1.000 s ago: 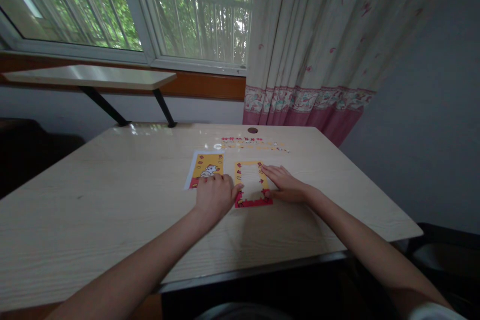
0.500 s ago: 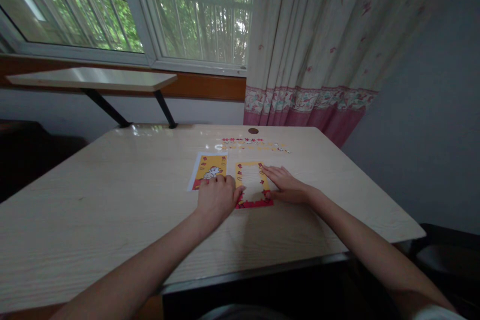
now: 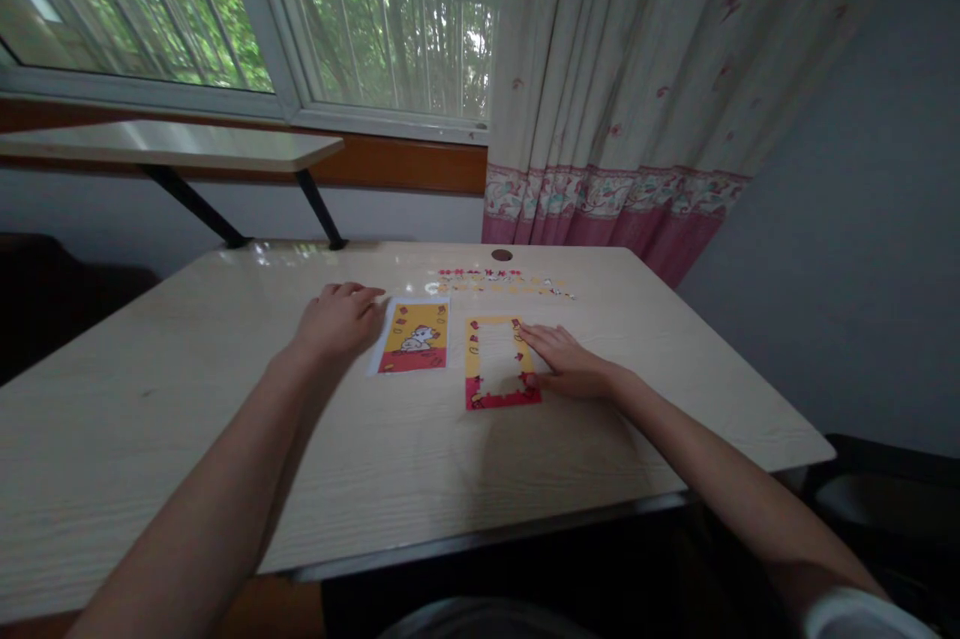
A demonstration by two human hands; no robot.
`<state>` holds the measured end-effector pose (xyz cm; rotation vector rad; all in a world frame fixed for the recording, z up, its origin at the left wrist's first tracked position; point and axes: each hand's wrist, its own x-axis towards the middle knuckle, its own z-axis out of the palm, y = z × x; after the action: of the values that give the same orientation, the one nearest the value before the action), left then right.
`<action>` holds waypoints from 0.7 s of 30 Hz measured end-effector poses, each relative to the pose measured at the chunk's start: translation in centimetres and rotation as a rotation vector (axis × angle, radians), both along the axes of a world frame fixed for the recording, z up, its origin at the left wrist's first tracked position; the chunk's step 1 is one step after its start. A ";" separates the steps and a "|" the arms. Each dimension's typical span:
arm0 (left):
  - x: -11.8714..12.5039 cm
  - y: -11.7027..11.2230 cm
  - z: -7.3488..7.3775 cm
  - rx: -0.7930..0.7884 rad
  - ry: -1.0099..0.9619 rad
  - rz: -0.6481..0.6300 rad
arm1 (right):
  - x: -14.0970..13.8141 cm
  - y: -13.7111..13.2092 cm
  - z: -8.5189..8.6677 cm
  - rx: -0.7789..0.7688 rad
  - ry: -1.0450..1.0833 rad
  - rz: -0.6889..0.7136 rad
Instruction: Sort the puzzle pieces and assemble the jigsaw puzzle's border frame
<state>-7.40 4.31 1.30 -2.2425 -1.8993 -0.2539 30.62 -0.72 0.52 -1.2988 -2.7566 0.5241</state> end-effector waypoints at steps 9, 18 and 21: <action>-0.8 1.5 -1.9 -0.046 0.009 -0.288 | 0.1 0.1 0.0 0.004 0.000 0.018; -1.1 1.8 -2.1 -0.076 0.013 -0.297 | 0.1 0.2 -0.3 0.002 0.007 0.017; -1.1 1.7 -2.0 -0.078 0.015 -0.298 | 0.2 0.3 -0.3 0.004 0.003 0.018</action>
<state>-8.46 6.05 -0.73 -2.5688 -1.5868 -0.2074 30.80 -0.47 0.21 -1.2720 -2.7682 0.5213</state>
